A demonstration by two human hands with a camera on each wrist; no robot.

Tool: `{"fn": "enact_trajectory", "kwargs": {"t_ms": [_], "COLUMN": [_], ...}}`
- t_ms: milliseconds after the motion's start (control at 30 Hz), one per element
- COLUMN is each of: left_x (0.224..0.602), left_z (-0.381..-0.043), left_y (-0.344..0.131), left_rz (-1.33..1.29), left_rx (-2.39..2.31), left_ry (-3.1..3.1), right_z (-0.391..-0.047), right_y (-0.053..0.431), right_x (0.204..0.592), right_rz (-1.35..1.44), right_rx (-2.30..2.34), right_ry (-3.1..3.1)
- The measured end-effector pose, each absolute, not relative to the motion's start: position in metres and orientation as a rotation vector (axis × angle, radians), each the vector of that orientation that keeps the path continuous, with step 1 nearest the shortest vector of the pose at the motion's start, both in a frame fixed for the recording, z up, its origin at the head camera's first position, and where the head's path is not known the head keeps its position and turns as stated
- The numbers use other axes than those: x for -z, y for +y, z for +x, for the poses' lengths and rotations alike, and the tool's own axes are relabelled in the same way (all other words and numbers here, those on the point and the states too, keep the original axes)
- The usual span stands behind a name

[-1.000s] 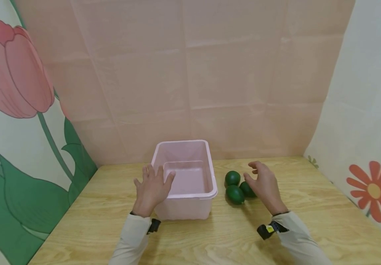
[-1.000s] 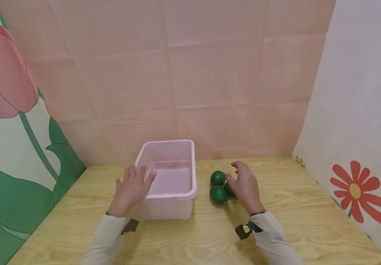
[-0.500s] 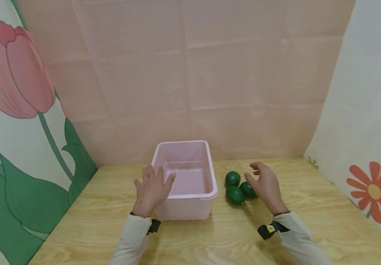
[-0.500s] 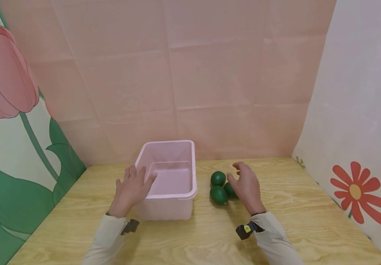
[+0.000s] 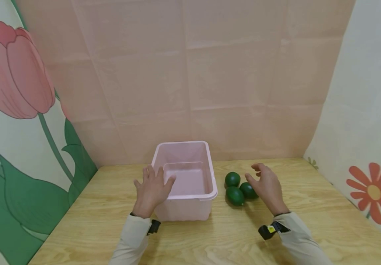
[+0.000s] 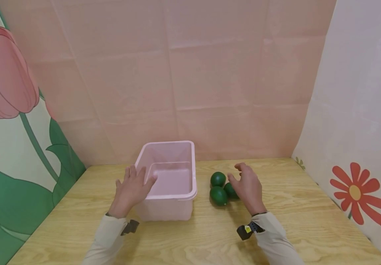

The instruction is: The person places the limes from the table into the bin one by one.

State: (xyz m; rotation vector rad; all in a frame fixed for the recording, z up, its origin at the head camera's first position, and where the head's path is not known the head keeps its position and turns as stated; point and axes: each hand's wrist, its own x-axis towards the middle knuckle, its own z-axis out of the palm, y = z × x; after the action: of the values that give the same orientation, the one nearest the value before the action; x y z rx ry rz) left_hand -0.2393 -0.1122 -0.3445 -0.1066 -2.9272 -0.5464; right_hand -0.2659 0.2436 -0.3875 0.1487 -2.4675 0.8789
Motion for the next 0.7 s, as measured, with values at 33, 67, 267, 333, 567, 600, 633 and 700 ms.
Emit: {"fn": "enact_trajectory", "kwargs": {"t_ms": [33,67,267,333,567,600,633,700], "left_x": [0.3446,0.3447,0.3452,0.3454,0.3453,0.3452,0.3452,0.3452], "left_z": [-0.2393,-0.2394,-0.2398,-0.2399,-0.2394,-0.2394,-0.2394,-0.2394], "left_y": [-0.1122,-0.1123,-0.1124,-0.1125,-0.1125,-0.1125,-0.1124,-0.1123], "left_rz": [-0.106,-0.105,-0.105,-0.106,-0.11,-0.11,-0.109,-0.108], "left_rx": [0.542,0.539,0.531,0.531,0.529,0.533,0.535,0.536], "left_ry": [-2.928,-2.929,-2.931,-2.931,-2.926,-2.925,-2.924,-2.925], "right_z": [-0.266,-0.2661,-0.2678,-0.268,-0.2676,-0.2677,-0.2678,-0.2679], "right_y": [0.2437,0.2439,0.2457,0.2468,0.249,0.2494,0.2497,0.2504], "right_x": [0.3877,0.3879,0.39,0.3908,0.391,0.3912,0.3913,0.3916], "right_rz": [0.143,0.139,0.131,0.126,0.116,0.114,0.111,0.107], "right_rx": [-0.873,-0.869,-0.868,-0.877,-0.932,-0.934,-0.935,-0.937], "right_ry": [-2.473,-2.477,-2.479,-2.475,-2.481,-2.482,-2.484,-2.487]}}
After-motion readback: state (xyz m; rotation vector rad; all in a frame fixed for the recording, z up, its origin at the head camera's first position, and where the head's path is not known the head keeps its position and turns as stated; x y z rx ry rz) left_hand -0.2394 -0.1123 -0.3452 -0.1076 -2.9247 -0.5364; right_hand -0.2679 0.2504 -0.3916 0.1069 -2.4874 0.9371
